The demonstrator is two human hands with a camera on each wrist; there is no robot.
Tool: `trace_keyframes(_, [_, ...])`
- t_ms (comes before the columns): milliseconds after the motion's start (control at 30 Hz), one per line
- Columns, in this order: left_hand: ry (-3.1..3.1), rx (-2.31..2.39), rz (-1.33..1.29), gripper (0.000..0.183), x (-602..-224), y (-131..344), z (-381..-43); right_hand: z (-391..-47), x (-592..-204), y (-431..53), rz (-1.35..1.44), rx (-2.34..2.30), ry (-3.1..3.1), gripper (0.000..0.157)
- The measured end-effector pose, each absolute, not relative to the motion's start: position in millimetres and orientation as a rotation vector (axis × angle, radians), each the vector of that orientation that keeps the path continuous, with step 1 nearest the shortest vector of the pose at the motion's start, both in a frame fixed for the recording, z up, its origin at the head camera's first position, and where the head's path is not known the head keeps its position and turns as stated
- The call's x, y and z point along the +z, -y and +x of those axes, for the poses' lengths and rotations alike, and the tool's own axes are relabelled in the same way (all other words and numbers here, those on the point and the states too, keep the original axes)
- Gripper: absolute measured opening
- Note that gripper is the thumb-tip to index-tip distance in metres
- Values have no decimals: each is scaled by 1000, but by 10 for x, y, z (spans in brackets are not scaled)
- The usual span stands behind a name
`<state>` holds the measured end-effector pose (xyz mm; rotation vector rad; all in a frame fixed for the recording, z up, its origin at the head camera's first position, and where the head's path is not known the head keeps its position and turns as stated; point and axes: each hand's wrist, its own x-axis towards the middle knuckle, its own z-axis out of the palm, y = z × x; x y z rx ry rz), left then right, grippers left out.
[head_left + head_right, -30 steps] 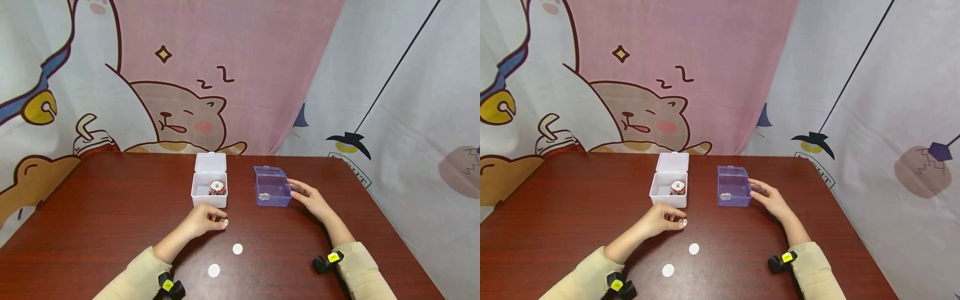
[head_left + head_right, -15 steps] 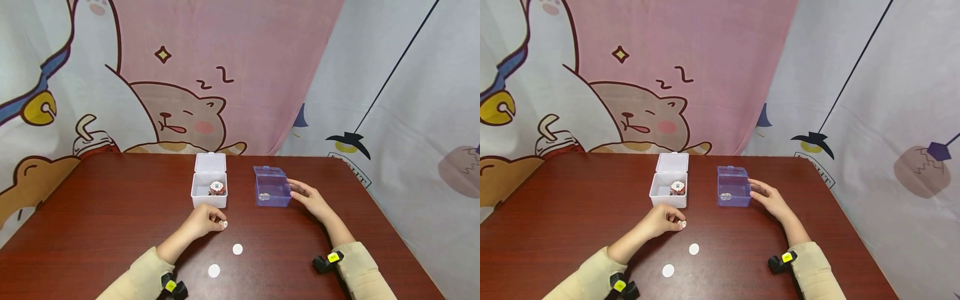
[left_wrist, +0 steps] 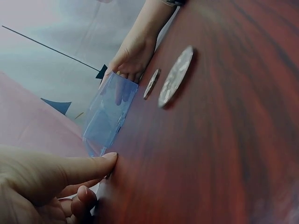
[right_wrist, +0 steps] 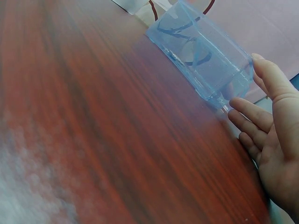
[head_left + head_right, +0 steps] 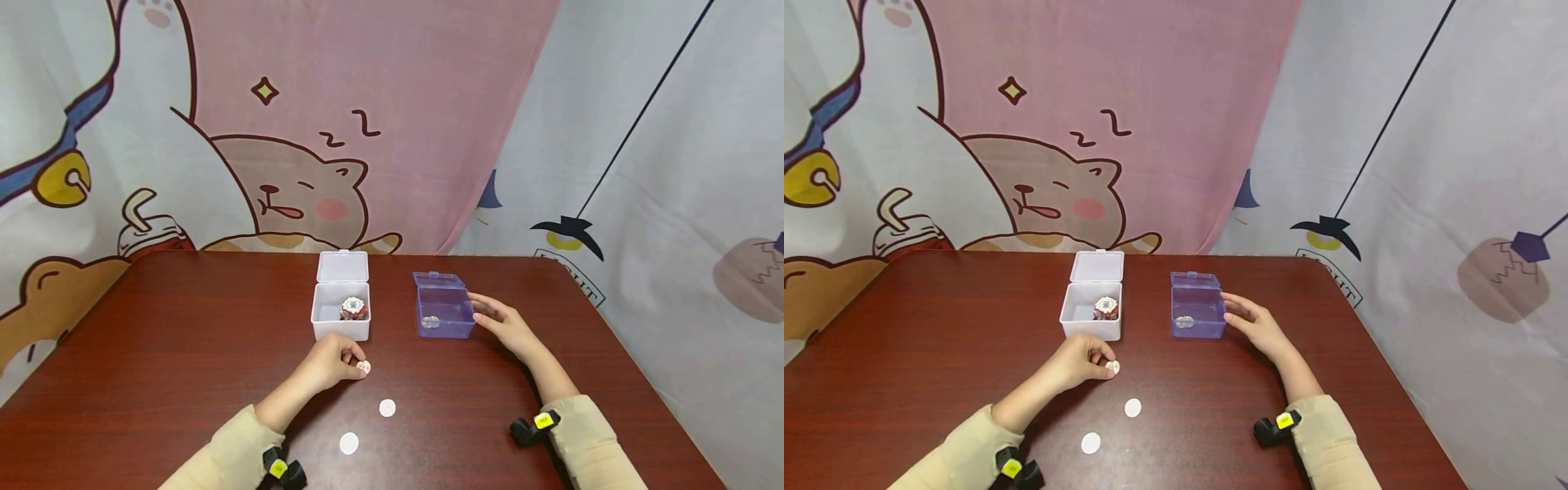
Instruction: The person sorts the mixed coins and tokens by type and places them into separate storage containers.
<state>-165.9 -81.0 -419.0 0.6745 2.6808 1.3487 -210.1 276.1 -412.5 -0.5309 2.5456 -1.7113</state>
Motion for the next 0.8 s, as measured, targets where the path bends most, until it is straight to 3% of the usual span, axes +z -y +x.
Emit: trace_keyframes(800, [-2646, 1497, 603, 14, -4201, 827, -1642, -2205, -4287, -2851, -552, -1733, -2536, 44])
